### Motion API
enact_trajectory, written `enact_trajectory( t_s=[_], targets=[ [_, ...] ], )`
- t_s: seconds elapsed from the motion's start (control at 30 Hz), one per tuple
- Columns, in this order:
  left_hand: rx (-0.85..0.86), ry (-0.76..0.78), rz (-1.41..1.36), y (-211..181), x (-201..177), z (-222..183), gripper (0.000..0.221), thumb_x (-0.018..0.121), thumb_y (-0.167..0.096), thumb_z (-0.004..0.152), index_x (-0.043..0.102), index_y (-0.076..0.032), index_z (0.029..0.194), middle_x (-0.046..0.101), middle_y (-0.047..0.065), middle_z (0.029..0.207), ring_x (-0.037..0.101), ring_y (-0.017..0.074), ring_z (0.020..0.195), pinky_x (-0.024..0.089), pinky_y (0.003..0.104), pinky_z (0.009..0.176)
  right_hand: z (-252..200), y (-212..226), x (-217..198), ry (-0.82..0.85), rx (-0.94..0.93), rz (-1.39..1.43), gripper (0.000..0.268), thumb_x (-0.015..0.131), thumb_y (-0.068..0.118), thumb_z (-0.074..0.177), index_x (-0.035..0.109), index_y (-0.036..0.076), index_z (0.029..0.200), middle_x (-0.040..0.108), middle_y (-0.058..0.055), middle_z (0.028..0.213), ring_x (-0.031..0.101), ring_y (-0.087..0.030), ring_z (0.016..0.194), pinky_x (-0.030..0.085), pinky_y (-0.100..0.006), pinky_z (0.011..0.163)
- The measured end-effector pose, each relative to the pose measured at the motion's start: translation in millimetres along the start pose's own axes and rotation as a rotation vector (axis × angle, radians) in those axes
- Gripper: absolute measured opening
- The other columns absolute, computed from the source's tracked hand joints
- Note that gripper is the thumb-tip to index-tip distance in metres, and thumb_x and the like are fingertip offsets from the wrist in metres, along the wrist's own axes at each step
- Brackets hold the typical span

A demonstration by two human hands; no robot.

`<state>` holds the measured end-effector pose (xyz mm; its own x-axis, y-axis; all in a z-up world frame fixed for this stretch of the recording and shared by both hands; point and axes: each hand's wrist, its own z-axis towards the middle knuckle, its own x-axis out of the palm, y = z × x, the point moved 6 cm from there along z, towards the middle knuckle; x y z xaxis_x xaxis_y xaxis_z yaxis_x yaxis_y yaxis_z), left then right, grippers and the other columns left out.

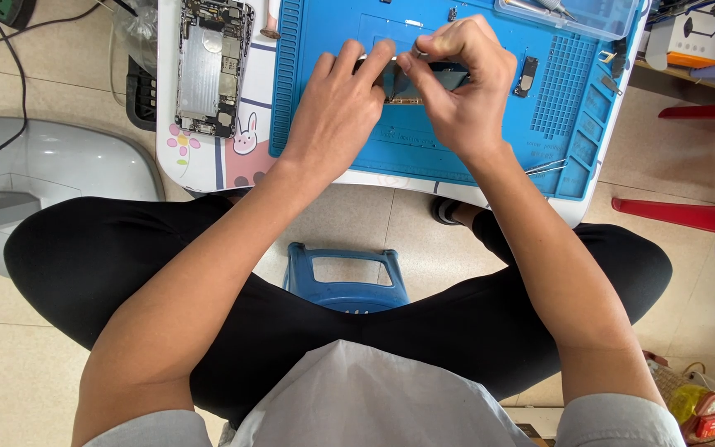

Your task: Reassembling internal components of a smartphone by fitting the motherboard into the chassis.

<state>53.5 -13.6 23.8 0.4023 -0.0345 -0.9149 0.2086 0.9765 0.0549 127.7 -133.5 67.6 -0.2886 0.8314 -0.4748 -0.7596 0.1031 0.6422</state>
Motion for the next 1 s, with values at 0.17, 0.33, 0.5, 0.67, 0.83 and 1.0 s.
enact_trajectory(
  t_s=[0.17, 0.33, 0.5, 0.67, 0.83, 1.0],
  targets=[
    [-0.004, -0.024, 0.007, 0.3, -1.3, -0.5, 0.022, 0.074, -0.002, 0.088, 0.068, -0.016, 0.071, 0.056, 0.0, 0.13, 0.049, 0.0234, 0.099, 0.042, 0.035, 0.07, 4.4, 8.8, -1.1, 0.029, -0.041, -0.011, 0.018, 0.079, 0.002, 0.105, 0.062, -0.002, 0.101, 0.068, -0.018, 0.1, 0.062, -0.032, 0.097, 0.056, -0.043, 0.082],
    [-0.005, -0.012, -0.016, 0.6, -0.8, -0.2, 0.025, 0.075, 0.0, 0.086, 0.067, -0.016, 0.068, 0.056, 0.002, 0.133, 0.049, 0.0243, 0.1, 0.042, 0.036, 0.07, 1.7, 2.8, 0.7, 0.074, -0.002, -0.023, 0.012, 0.075, -0.01, 0.103, 0.065, -0.004, 0.107, 0.071, -0.021, 0.102, 0.068, -0.036, 0.109, 0.061, -0.042, 0.087],
    [-0.001, -0.008, 0.01, 0.2, -0.6, -1.2, 0.024, 0.076, -0.001, 0.086, 0.068, -0.016, 0.07, 0.054, 0.001, 0.133, 0.049, 0.0235, 0.1, 0.042, 0.035, 0.07, -1.3, -3.0, -0.3, 0.002, -0.015, -0.02, 0.024, 0.084, -0.011, 0.1, 0.062, -0.002, 0.096, 0.066, -0.015, 0.089, 0.06, -0.028, 0.087, 0.054, -0.038, 0.075],
    [0.0, -0.004, -0.017, 0.3, 0.6, -1.9, 0.024, 0.076, -0.001, 0.088, 0.068, -0.014, 0.07, 0.055, 0.001, 0.134, 0.049, 0.0244, 0.101, 0.042, 0.036, 0.07, -2.9, -2.8, -0.9, -0.026, -0.017, -0.032, 0.026, 0.086, -0.01, 0.099, 0.062, -0.001, 0.093, 0.066, -0.014, 0.088, 0.06, -0.028, 0.084, 0.051, -0.039, 0.076],
    [0.017, 0.001, -0.04, 1.0, -1.9, -1.5, 0.024, 0.078, 0.001, 0.083, 0.068, -0.013, 0.066, 0.056, 0.002, 0.133, 0.05, 0.0248, 0.1, 0.043, 0.035, 0.068, -2.8, -1.8, -2.1, -0.037, -0.032, -0.029, 0.025, 0.085, -0.008, 0.1, 0.062, -0.001, 0.092, 0.065, -0.015, 0.088, 0.06, -0.028, 0.085, 0.052, -0.04, 0.074],
    [-0.004, -0.012, -0.213, 5.7, -4.9, -0.8, 0.015, 0.079, 0.002, 0.087, 0.071, -0.008, 0.08, 0.055, 0.007, 0.136, 0.051, 0.0286, 0.102, 0.048, 0.039, 0.068, 3.3, 11.1, -2.0, 0.0, 0.049, 0.029, 0.019, 0.084, -0.009, 0.099, 0.069, 0.001, 0.104, 0.073, -0.014, 0.099, 0.068, -0.028, 0.099, 0.057, -0.037, 0.083]
  ],
)
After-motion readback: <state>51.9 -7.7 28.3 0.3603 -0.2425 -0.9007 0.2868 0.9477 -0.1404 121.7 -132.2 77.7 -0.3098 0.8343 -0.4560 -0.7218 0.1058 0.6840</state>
